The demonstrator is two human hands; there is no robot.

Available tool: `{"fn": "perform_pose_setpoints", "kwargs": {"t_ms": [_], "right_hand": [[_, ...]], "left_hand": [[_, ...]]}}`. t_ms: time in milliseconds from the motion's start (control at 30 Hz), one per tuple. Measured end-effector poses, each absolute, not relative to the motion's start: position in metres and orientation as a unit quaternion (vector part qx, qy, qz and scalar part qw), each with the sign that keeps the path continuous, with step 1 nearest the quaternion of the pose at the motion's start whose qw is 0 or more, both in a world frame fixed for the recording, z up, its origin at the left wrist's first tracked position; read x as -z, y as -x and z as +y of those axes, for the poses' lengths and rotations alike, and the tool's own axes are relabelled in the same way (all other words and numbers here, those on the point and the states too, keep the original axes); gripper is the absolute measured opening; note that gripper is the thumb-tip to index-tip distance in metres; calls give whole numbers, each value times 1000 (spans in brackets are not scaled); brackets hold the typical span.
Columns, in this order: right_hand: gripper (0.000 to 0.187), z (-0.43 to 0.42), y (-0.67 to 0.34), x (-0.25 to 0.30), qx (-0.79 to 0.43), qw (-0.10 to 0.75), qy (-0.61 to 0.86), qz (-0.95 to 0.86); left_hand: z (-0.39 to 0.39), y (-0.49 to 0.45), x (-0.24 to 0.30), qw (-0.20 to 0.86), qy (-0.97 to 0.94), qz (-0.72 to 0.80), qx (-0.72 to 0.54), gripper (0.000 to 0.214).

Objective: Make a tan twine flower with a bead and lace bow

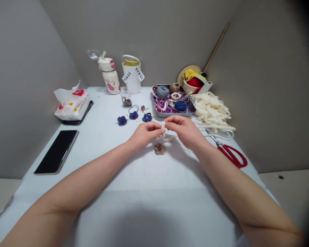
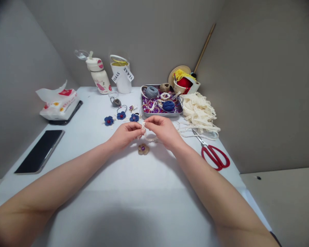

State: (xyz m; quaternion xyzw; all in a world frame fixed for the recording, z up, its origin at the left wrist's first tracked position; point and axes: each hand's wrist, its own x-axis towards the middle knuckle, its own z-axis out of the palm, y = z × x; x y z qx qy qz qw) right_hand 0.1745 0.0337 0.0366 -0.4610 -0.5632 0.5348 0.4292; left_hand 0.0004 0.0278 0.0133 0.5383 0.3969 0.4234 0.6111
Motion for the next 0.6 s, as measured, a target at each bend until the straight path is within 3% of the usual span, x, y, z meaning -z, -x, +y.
{"fn": "perform_pose_setpoints", "kwargs": {"t_ms": [133,400,600], "right_hand": [[14,36,-174,-33,-556,429,453,-548],[19,32,-172,-42,-475,389,495,-615],[21,32,-173,-37,-477,420,476,-608]], "left_hand": [[28,0,-15,615,-530,404,-422,21],[30,-1,-11,582,-542,426,-430,17],[29,0,-10,586,-554,424,-412,20]]}}
